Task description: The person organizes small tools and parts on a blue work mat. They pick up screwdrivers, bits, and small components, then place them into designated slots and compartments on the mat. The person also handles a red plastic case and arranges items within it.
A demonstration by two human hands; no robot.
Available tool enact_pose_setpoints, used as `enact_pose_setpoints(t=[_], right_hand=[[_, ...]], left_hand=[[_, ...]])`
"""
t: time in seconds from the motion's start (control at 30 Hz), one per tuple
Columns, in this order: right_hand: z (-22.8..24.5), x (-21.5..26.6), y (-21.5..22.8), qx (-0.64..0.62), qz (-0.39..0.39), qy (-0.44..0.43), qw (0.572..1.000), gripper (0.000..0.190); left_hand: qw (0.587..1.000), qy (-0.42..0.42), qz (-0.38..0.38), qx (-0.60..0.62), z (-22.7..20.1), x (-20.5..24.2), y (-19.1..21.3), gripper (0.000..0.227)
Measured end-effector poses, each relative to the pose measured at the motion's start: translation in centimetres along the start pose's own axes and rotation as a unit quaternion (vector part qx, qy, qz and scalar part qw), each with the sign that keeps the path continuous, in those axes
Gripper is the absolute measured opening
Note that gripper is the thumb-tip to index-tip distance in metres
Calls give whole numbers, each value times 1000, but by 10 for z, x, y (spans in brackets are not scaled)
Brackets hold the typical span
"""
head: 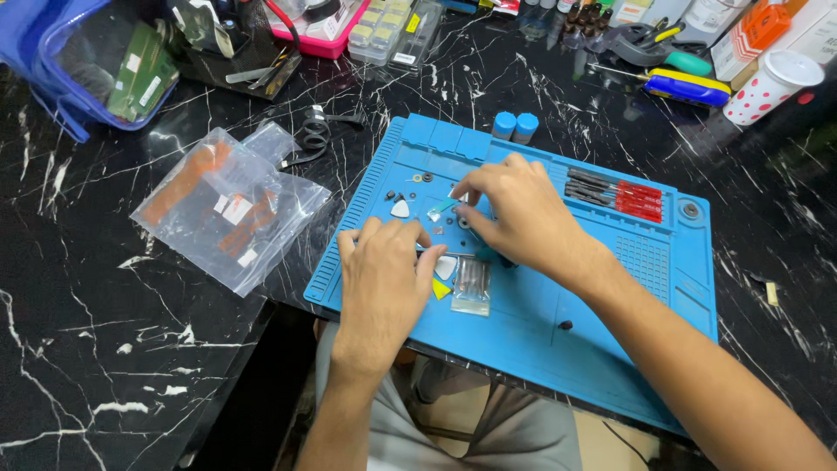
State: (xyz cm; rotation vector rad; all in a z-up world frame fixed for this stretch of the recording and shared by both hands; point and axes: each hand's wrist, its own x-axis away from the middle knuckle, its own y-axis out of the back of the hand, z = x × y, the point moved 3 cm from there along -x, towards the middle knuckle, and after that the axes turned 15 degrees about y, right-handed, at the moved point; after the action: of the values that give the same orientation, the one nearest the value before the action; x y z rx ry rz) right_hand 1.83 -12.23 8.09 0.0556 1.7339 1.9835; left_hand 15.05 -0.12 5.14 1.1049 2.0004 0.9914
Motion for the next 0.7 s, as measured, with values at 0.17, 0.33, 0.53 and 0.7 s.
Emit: enact_pose_setpoints(t=[0.17,0.33,0.53,0.7], right_hand=[[-24,-26,-21,18,-51,20,998,16],[-27,-43,-40,32,-49,37,998,14],[-26,-52,-47,83,-51,70,993,9],[-29,-55,-45,95,-32,75,992,7]], left_hand=[[998,0,-56,14,2,-9,0,19],[995,-4,-99,4,9,-23,-7,25],[997,15,-76,8,14,-35,-11,29],[998,20,-48,28,13,-37,-14,32]])
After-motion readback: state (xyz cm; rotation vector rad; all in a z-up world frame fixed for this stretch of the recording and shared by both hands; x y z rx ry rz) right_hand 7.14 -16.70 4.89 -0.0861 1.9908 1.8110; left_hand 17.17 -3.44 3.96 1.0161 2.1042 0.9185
